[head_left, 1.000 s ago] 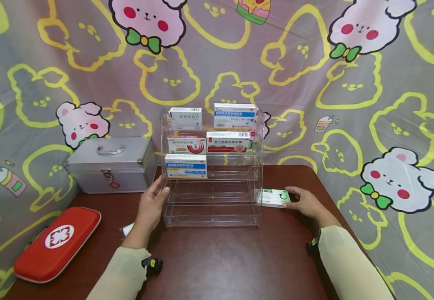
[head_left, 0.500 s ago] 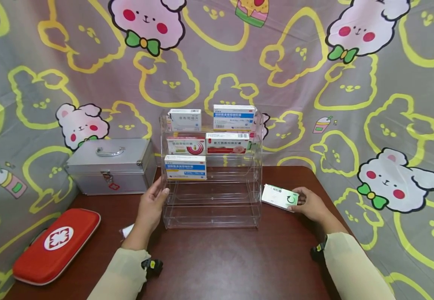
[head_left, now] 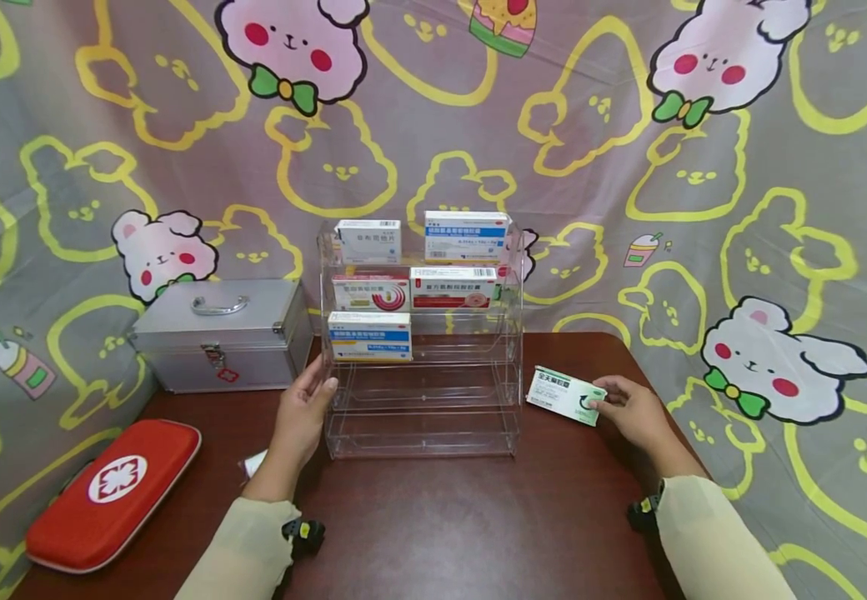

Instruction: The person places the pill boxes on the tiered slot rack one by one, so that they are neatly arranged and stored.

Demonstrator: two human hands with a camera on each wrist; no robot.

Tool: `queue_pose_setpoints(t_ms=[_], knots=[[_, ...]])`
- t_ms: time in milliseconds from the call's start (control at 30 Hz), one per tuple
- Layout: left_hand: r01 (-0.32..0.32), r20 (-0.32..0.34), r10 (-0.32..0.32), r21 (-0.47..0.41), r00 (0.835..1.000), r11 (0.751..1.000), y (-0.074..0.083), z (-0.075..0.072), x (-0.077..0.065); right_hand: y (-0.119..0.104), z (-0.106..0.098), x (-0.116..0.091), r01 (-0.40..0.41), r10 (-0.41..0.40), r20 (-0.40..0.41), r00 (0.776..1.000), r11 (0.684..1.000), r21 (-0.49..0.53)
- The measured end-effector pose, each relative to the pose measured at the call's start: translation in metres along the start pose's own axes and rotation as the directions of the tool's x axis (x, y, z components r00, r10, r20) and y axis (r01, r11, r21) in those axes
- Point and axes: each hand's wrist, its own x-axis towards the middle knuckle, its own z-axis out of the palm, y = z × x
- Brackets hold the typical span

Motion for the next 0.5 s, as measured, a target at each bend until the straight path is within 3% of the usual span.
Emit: queue_pose_setpoints(t_ms=[500], knots=[[0.001,-0.002,-0.001,0.001,1.000,1.000,-0.0015,0.0003,0.0003,0.0030,-0.0043,-0.0102,-0.033,0.035,-0.036,0.999,0.998,0.053]])
